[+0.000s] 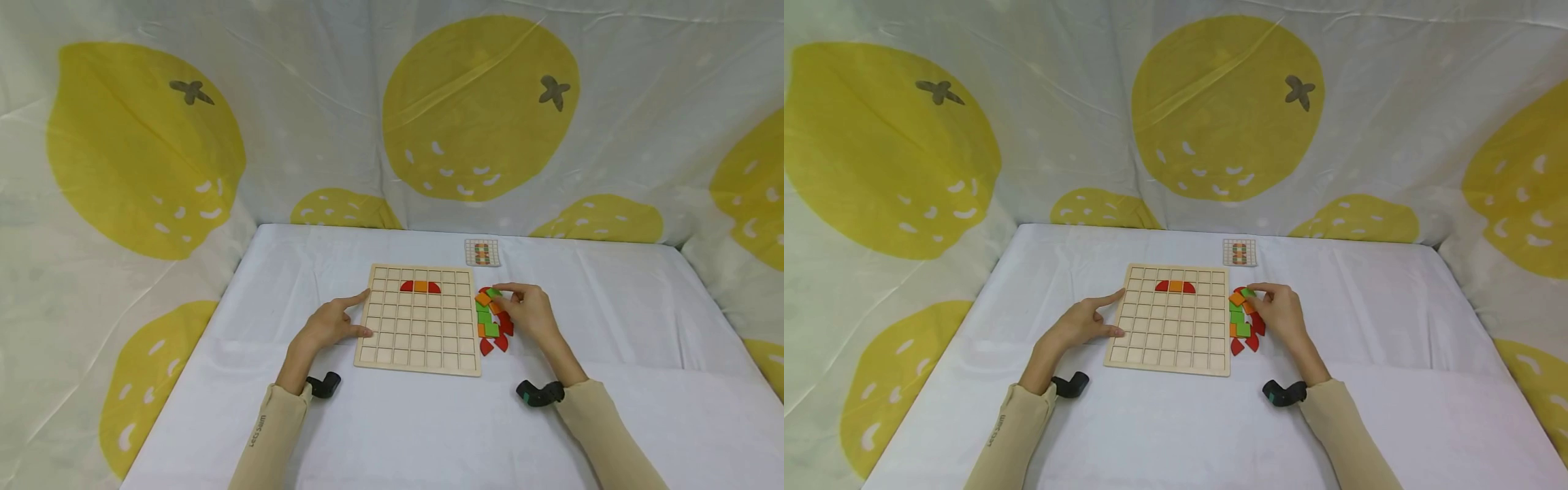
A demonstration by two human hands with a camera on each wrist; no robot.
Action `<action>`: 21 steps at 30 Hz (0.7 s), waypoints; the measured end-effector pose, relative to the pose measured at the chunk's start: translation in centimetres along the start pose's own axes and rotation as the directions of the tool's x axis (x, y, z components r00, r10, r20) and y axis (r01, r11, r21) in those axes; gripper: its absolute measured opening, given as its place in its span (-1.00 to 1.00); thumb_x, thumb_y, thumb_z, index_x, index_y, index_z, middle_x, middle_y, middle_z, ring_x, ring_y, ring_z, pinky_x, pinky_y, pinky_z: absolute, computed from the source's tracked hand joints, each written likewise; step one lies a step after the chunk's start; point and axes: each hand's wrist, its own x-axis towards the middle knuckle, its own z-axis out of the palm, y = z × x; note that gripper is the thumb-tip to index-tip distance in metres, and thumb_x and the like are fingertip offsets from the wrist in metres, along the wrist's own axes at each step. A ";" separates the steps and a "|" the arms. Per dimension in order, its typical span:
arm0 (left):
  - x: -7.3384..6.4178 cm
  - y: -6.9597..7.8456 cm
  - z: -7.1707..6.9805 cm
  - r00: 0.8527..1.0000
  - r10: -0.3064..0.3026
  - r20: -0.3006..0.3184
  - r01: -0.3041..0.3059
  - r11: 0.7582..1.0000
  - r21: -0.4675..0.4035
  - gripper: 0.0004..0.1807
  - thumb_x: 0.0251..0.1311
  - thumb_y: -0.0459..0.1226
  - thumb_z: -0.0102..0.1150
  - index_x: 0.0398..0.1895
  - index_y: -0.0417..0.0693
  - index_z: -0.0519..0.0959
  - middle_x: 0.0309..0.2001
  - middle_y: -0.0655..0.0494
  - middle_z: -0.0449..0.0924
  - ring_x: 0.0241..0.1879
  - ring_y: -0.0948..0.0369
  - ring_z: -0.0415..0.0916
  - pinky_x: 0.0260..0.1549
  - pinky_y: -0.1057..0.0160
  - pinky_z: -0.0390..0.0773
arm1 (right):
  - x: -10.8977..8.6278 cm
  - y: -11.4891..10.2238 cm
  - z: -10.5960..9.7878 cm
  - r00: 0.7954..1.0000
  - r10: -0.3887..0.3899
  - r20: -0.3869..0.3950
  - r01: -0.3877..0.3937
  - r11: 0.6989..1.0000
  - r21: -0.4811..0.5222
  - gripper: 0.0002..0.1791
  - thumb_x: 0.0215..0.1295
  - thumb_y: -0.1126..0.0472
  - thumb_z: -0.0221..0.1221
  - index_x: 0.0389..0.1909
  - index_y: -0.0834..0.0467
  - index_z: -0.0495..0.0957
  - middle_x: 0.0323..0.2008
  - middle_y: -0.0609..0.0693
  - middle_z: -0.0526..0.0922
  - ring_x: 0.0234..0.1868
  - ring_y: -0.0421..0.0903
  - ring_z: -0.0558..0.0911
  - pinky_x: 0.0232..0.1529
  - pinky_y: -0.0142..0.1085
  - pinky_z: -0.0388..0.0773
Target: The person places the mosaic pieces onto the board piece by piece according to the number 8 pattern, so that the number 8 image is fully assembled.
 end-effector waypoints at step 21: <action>0.0 0.1 0.0 1.000 -0.018 0.003 0.018 1.000 -0.002 0.02 0.07 -0.04 0.57 0.61 0.23 0.23 -0.68 0.22 0.18 -0.62 0.28 0.08 -0.53 0.29 0.18 | 0.5 0.1 0.6 1.000 -0.027 -0.004 0.026 0.999 -0.036 -0.62 0.41 0.22 0.29 0.19 0.23 0.68 -0.65 -0.04 0.30 -0.65 -0.10 0.31 -0.62 -0.39 0.18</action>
